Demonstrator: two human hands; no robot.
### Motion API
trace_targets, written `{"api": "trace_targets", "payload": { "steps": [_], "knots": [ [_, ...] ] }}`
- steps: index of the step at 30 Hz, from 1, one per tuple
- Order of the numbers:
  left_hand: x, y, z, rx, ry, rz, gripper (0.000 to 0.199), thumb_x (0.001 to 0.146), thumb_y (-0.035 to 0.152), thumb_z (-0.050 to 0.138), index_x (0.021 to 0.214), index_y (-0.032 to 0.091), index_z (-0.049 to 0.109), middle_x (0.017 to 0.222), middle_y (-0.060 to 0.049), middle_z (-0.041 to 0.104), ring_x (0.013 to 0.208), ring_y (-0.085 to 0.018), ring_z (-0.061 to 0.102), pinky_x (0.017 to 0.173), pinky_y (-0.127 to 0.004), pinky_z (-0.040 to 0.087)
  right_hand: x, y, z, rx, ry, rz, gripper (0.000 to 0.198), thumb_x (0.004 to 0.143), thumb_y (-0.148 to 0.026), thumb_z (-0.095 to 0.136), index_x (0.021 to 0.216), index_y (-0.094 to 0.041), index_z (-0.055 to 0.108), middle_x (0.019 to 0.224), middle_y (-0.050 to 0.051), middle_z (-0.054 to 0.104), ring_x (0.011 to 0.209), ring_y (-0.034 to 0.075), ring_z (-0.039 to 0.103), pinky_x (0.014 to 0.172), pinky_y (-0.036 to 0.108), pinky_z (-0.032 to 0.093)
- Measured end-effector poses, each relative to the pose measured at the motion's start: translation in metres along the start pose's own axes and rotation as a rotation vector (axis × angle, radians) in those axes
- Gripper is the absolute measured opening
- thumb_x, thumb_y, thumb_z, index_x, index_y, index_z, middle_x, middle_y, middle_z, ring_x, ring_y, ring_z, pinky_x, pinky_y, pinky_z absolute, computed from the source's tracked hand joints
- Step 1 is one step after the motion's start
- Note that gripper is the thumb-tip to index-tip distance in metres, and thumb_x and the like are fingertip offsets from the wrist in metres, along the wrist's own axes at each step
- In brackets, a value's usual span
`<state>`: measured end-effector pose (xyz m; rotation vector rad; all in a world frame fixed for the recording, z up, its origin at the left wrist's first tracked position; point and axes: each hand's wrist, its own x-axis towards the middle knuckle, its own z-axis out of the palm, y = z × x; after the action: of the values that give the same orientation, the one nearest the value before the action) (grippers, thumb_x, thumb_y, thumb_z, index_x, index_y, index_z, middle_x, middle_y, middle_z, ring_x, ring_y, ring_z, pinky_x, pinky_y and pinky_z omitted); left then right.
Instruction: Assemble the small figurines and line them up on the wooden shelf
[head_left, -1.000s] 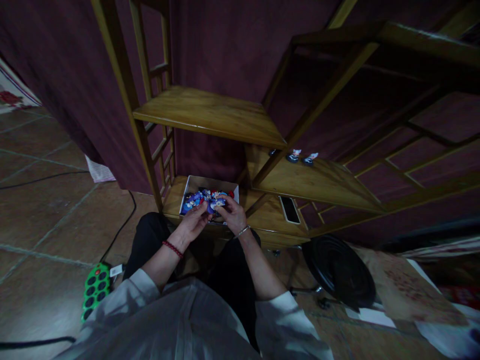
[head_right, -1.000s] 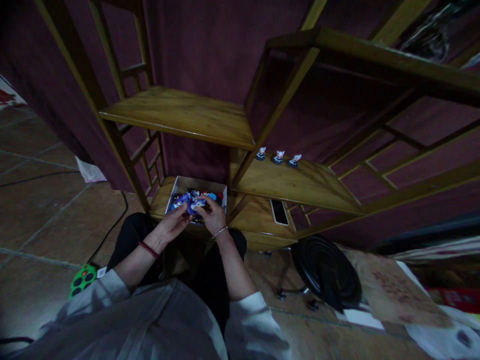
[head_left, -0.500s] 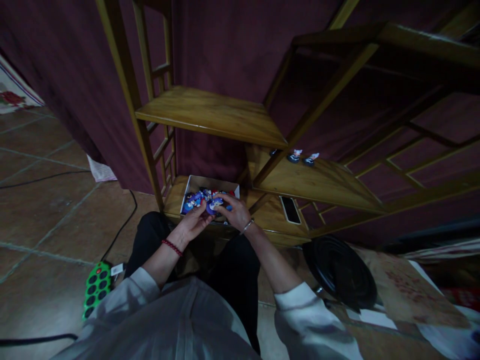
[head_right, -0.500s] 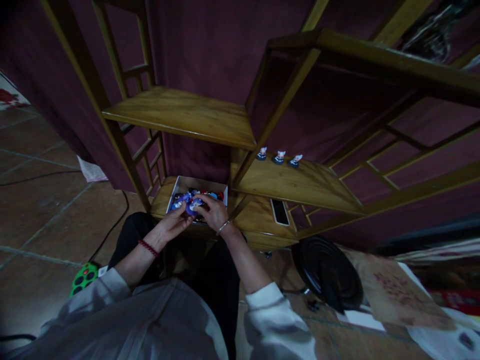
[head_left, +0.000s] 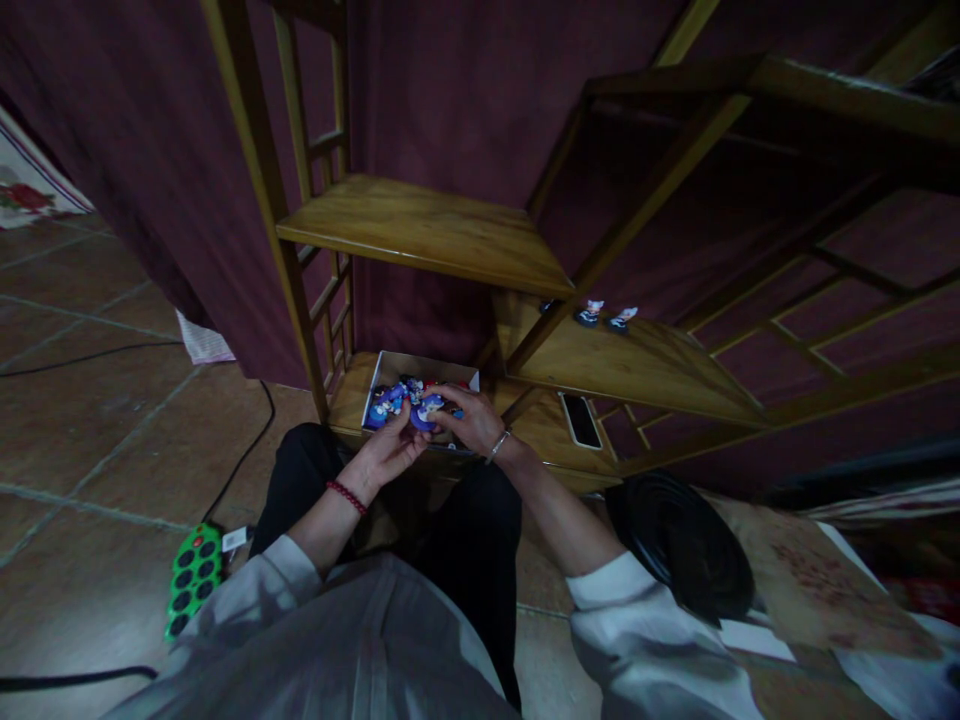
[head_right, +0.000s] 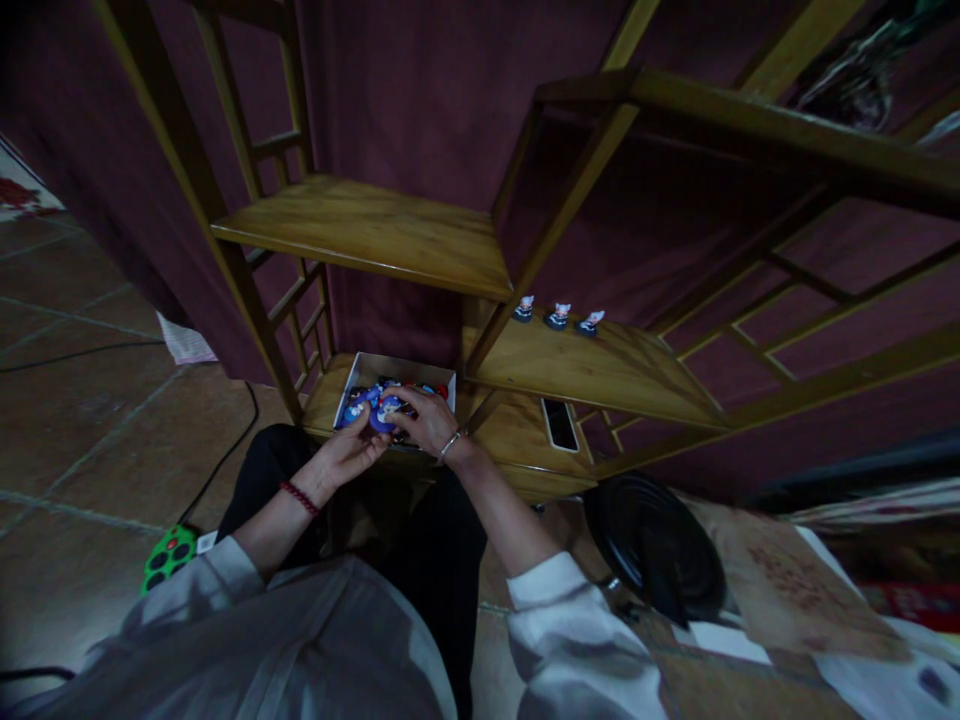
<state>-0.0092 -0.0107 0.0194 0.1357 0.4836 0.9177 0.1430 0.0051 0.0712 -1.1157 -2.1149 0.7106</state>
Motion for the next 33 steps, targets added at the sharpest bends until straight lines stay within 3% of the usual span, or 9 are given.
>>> {"api": "trace_targets", "payload": {
  "steps": [7,15,24,33],
  "knots": [
    [-0.003,0.003,0.004,-0.056,-0.07,-0.081,0.035,0.087,0.039,0.044,0.088,0.008,0.061,0.078,-0.011,0.06,0.057,-0.007,0.054,0.045,-0.011,0.046,0.007,-0.013,-0.009,-0.006,-0.037,0.001,0.024,0.076,-0.026,0.06,0.1,-0.025,0.063,0.099,0.001,0.065,0.088,0.016,0.062,0.075,0.026,0.05],
    [-0.003,0.001,0.003,-0.105,-0.084,-0.114,0.039,0.088,0.041,0.04,0.089,0.008,0.061,0.079,-0.012,0.059,0.057,-0.006,0.051,0.043,-0.011,0.044,0.009,-0.019,-0.014,0.032,-0.086,0.058,0.027,0.075,-0.028,0.058,0.102,-0.023,0.062,0.098,0.0,0.066,0.07,0.012,0.064,0.063,0.023,0.052],
    [-0.008,-0.001,0.013,-0.126,-0.052,-0.062,0.039,0.089,0.039,0.038,0.093,0.007,0.06,0.078,-0.012,0.059,0.058,-0.007,0.053,0.047,-0.013,0.045,0.01,-0.019,-0.015,-0.025,-0.098,0.037,0.026,0.077,-0.028,0.059,0.102,-0.022,0.061,0.095,0.001,0.067,0.067,0.012,0.063,0.065,0.023,0.051],
    [-0.007,-0.001,0.015,-0.14,-0.078,-0.04,0.034,0.089,0.035,0.041,0.093,0.007,0.06,0.079,-0.011,0.059,0.064,-0.009,0.056,0.051,-0.013,0.047,0.012,-0.025,-0.02,-0.115,-0.085,-0.017,0.026,0.075,-0.026,0.061,0.101,-0.02,0.062,0.097,0.003,0.067,0.079,0.014,0.063,0.072,0.024,0.048]
  ]
}}
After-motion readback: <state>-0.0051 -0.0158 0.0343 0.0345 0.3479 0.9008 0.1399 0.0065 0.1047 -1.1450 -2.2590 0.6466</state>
